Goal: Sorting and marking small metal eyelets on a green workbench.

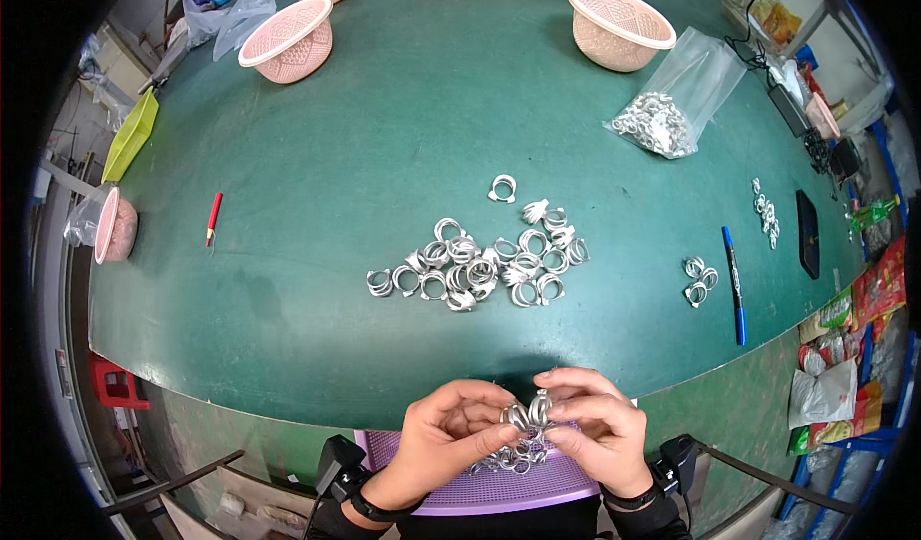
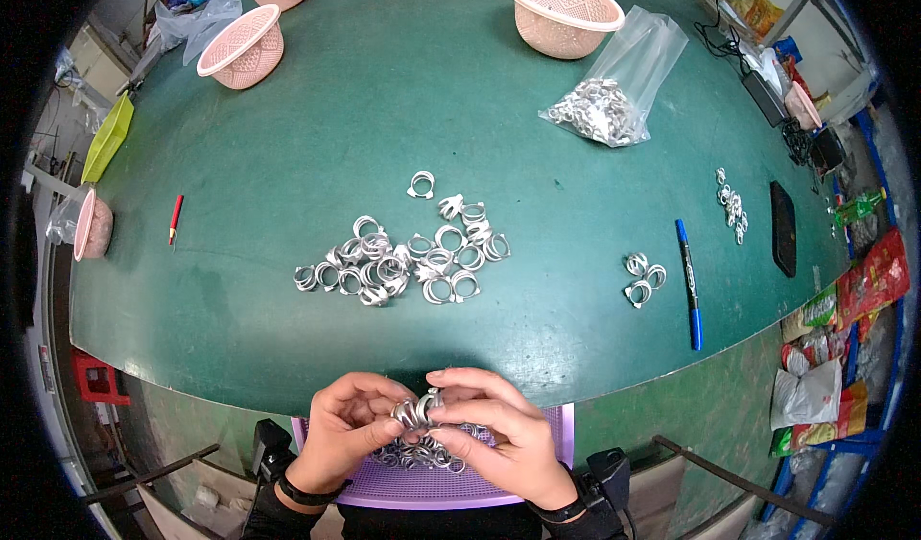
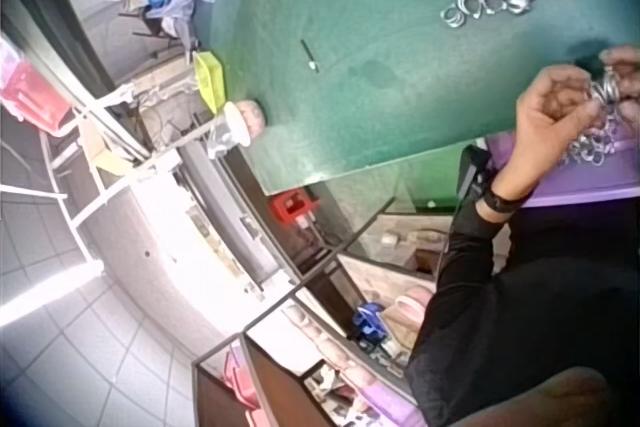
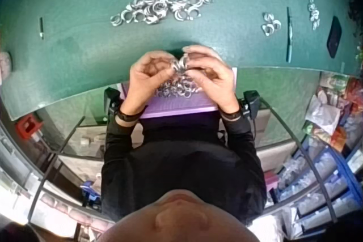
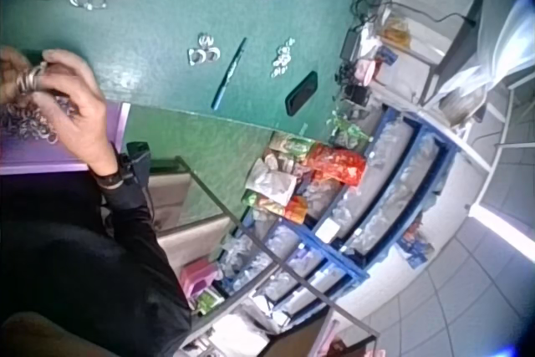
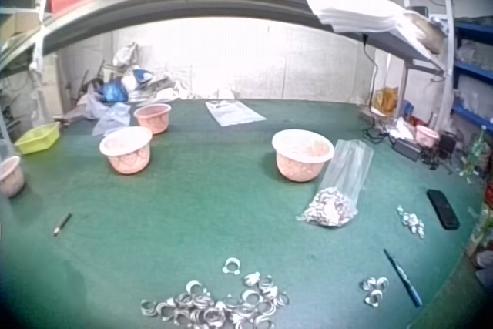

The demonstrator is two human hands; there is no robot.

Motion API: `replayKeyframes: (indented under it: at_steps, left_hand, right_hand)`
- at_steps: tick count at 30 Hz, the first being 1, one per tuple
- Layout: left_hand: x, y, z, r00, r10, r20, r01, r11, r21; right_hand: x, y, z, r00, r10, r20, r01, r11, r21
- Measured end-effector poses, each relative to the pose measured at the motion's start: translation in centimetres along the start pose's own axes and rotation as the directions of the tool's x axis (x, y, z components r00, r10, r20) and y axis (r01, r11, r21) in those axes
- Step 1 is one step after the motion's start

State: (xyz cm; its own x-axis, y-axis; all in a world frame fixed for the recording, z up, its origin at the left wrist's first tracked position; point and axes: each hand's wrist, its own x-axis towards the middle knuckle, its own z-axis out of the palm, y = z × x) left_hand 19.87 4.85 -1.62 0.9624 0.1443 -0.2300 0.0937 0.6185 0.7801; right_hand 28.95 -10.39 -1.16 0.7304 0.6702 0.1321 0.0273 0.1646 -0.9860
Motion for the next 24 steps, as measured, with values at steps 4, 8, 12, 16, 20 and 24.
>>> replayKeyframes:
  at_steps: [4, 8, 12, 16, 20, 24]
  left_hand:
    - [0.1, 0.1, 0.3, 0.996, 0.085, 0.021, -0.086, 0.995, 0.056]
    - [0.2, 0.0, 0.2, 0.973, 0.216, 0.081, -0.229, 0.947, 0.227]
    - [-0.2, 0.9, -0.3, 0.968, 0.173, 0.182, -0.237, 0.870, 0.433]
    - [-0.3, 3.4, -0.7, 0.908, -0.107, 0.405, -0.267, 0.597, 0.756]
    - [1.3, 3.8, -1.8, 0.953, 0.191, 0.236, -0.268, 0.161, 0.950]
    - [4.2, 4.3, -2.0, 0.875, 0.459, 0.156, -0.134, -0.080, 0.988]
  right_hand:
    - [-0.4, 0.5, 0.1, 0.999, -0.010, 0.044, 0.004, 0.989, 0.146]
    - [-0.3, 0.5, 0.1, 0.999, 0.008, 0.046, -0.022, 0.955, 0.297]
    - [-0.5, 0.2, -0.2, 0.997, 0.009, 0.073, -0.030, 0.953, 0.302]
    - [0.0, -0.8, -2.3, 0.915, 0.052, 0.400, -0.011, 0.995, -0.103]
    - [2.1, -0.2, -2.2, 1.000, 0.025, 0.006, -0.020, 0.894, -0.449]
    - [5.2, 1.3, -0.6, 0.978, -0.117, -0.173, -0.037, 0.720, -0.693]
